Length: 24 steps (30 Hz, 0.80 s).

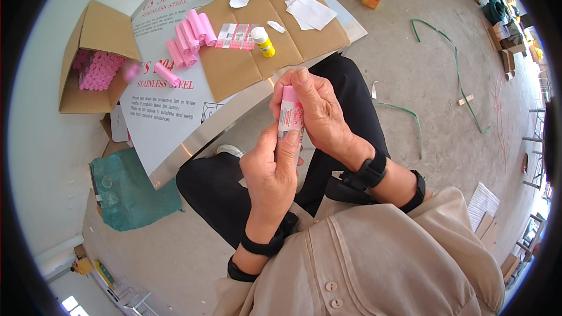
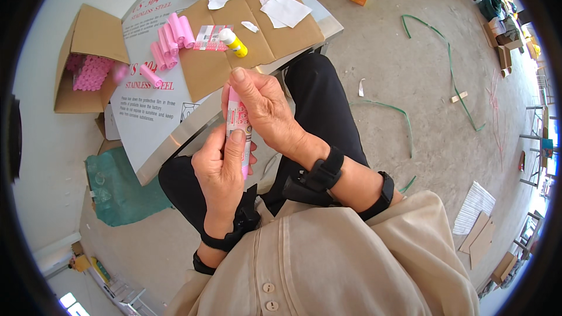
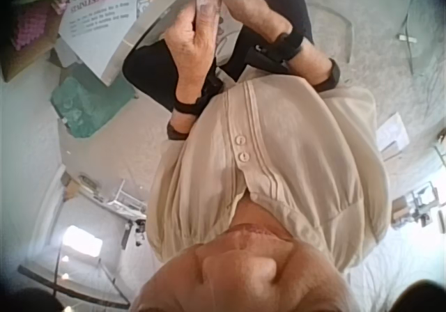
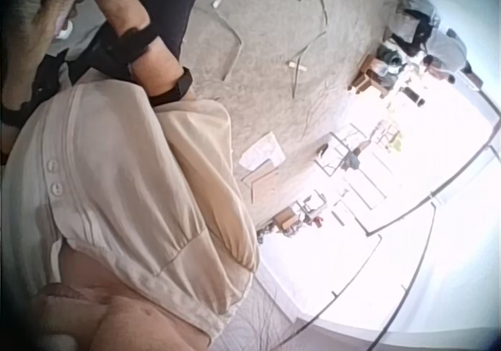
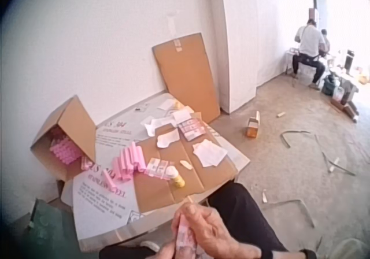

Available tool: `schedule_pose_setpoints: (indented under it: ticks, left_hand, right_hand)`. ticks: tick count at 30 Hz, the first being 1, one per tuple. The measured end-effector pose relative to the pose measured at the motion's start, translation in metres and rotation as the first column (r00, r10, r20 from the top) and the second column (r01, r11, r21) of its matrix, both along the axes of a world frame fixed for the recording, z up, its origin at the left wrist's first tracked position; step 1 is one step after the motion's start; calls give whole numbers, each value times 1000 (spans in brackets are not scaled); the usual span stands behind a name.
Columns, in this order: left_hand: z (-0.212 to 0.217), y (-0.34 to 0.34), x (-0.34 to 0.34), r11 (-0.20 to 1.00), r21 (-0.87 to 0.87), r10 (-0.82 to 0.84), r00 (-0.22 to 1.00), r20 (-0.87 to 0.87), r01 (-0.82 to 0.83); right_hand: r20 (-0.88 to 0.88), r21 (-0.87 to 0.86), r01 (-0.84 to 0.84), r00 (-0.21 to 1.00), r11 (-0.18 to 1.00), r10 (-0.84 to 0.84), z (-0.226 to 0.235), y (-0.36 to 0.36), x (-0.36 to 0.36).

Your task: Applying adhesive labels to small plastic bottles in a workshop.

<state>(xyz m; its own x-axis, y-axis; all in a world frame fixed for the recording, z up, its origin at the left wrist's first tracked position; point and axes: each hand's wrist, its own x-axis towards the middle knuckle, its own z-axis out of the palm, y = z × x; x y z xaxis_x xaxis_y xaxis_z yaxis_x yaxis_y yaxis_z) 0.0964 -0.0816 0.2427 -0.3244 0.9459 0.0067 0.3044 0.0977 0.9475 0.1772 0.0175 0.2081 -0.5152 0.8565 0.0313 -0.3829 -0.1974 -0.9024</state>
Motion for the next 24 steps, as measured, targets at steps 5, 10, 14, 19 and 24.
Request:
schedule_pose_setpoints:
  ticks: [5,10,14,19,24]
  left_hand:
    - [0,-2,0,998,-18,56,975,214,-53]
    - [-2,-1,2,997,25,53,924,379,-68]
    - [-10,0,-2,999,31,-3,992,-126,7]
    - [-12,0,-6,996,-67,75,977,202,-63]
    - [-4,0,-6,1000,-18,7,827,562,4]
  right_hand:
    - [13,30,-4,1000,1000,4,0,-1,-2]
    - [-52,-189,71,995,979,-82,4,-3,-5]
    - [-47,-87,48,997,995,-53,0,-4,-7]
    - [-83,-187,2,996,982,-18,-6,1,-4]
    - [-280,-422,-144,960,895,23,2,4,-4]
